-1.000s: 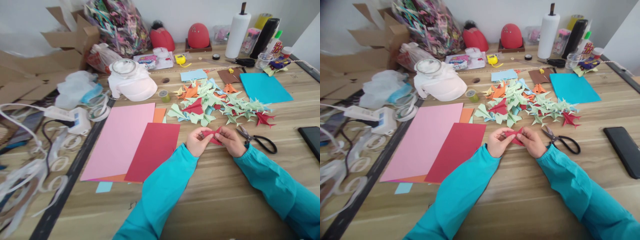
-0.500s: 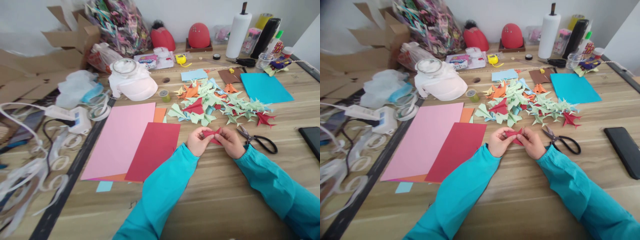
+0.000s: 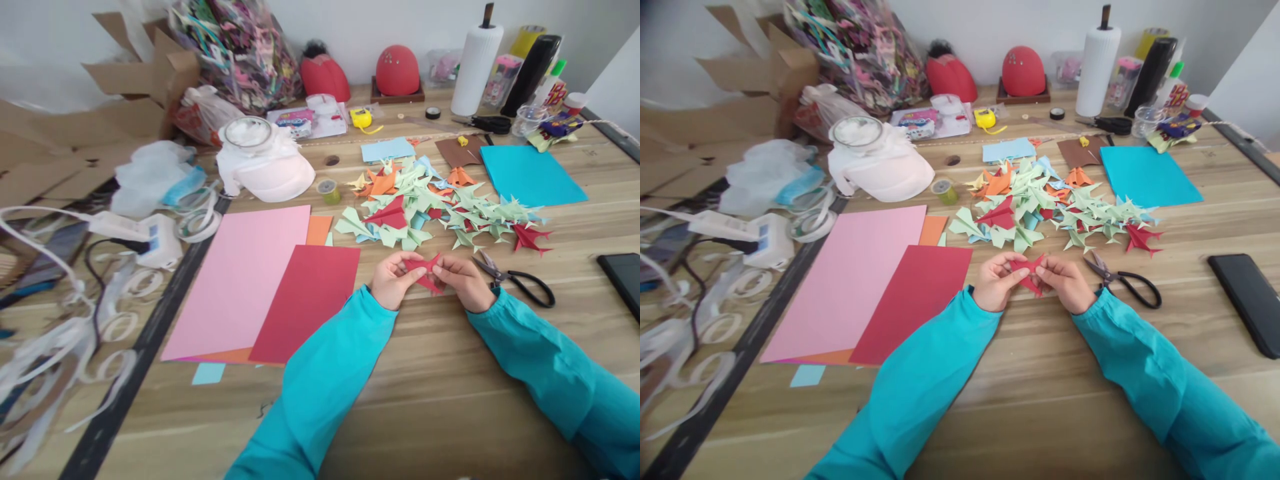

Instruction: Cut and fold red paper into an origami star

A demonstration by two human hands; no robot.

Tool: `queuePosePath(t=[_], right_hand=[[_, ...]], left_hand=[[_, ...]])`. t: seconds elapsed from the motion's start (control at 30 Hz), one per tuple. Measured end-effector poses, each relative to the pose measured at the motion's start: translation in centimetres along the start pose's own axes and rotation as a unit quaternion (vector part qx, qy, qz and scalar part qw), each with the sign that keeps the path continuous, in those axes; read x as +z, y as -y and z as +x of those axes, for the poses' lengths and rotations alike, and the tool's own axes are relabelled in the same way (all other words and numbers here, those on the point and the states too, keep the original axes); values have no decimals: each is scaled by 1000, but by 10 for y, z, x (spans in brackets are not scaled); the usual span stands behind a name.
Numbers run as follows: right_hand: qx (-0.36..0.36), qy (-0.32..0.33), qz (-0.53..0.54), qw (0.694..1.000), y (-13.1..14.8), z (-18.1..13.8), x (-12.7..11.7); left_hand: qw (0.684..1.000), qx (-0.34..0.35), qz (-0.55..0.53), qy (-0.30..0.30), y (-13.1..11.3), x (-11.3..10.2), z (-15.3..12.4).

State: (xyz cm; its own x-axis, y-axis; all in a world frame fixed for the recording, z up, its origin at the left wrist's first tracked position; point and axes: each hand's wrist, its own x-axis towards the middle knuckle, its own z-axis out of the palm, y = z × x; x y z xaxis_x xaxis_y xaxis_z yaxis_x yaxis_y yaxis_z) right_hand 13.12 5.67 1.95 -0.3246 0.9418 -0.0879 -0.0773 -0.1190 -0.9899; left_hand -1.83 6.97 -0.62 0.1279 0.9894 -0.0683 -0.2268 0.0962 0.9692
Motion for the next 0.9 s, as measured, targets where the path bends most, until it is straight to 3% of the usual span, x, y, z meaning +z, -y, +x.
queuePosePath(t=[0.17,0.3,0.9], right_hand=[[-74,-71,-17,995,-7,-3,4],[-150,-88,-110,979,-8,-6,6],[-203,-90,-303,927,-6,-4,3]], left_hand=[[995,-24,-94,15,-5,3,-1],[992,-36,-115,47,-10,4,-2],[991,-42,-123,-14,-7,7,1]])
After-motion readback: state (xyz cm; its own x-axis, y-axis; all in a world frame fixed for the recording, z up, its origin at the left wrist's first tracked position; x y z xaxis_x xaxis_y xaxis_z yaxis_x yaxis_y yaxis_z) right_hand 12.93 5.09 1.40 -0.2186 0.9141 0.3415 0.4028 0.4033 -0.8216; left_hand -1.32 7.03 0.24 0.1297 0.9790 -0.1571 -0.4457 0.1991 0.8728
